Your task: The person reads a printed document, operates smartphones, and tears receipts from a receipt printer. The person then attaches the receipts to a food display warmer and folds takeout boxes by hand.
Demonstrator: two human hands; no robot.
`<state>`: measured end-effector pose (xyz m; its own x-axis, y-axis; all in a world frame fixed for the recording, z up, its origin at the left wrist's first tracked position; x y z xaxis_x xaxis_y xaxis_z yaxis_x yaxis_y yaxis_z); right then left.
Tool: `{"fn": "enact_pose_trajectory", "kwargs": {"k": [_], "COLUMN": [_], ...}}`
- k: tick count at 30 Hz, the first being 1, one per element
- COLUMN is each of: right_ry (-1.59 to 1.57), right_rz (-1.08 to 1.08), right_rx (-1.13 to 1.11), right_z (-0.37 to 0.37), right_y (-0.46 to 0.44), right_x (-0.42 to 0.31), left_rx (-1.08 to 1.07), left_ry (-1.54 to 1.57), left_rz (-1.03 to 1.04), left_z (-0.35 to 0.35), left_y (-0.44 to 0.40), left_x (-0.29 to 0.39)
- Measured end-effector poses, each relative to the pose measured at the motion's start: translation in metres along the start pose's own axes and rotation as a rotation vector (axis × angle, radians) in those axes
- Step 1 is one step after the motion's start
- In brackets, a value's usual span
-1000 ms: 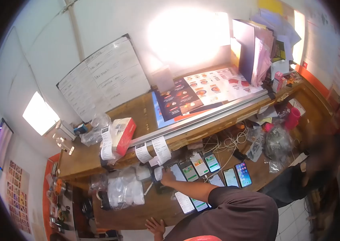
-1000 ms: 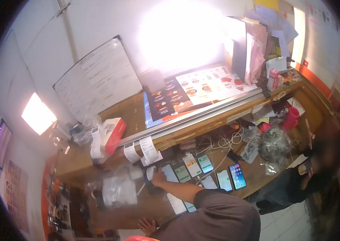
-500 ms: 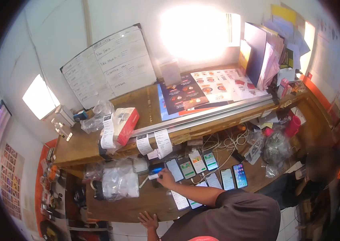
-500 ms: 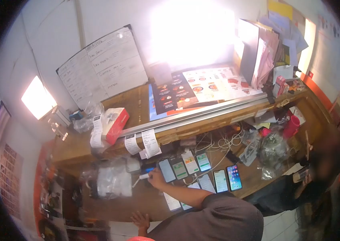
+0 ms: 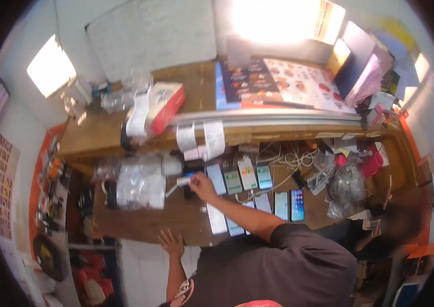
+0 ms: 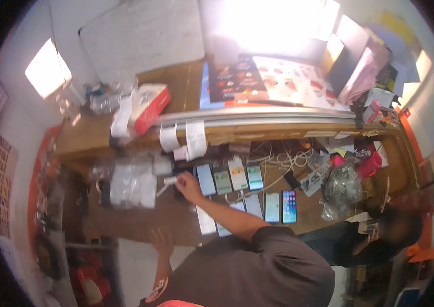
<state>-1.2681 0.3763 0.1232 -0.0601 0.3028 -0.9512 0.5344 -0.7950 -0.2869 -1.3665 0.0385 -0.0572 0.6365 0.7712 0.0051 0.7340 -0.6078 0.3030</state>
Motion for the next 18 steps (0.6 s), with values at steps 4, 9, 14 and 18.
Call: {"fn": "enact_pose_trajectory", "kwargs": {"k": [4,9,14,18], "right_ry": [-0.151,0.015,0.020,0.115], "right_rz": [0.110,-0.028,0.088,0.046], "right_rx": [0.007,0.018,-0.185,-0.210], "right_z": [-0.002,-0.013,0.008,0.015], "right_y": [0.003,0.038,0.071,0.089], "right_x": [0.019,0.000,0.007,0.013], "left_rx": [0.009,-0.021,-0.064,-0.085], "left_ry": [0.052,0.086,0.104,0.091], "left_rz": [-0.049,-0.077,-0.088,-0.094], "left_z": [-0.013,-0.016,-0.020,-0.015], "left_y": [0.002,0.012,0.012,0.012], "left_x": [0.008,0.005,0.005,0.006]}}
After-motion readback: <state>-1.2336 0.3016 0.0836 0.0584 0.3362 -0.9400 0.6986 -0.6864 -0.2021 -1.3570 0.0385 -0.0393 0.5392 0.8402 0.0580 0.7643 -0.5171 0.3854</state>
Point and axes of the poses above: each hand's wrist, its own y-axis away from the middle knuckle, its own z-axis out of the palm, x = y × z, the point moved 9 cm from there along -y, towards the middle knuckle, and after that the axes turned 5 degrees about -y, right-handed, at the moved point
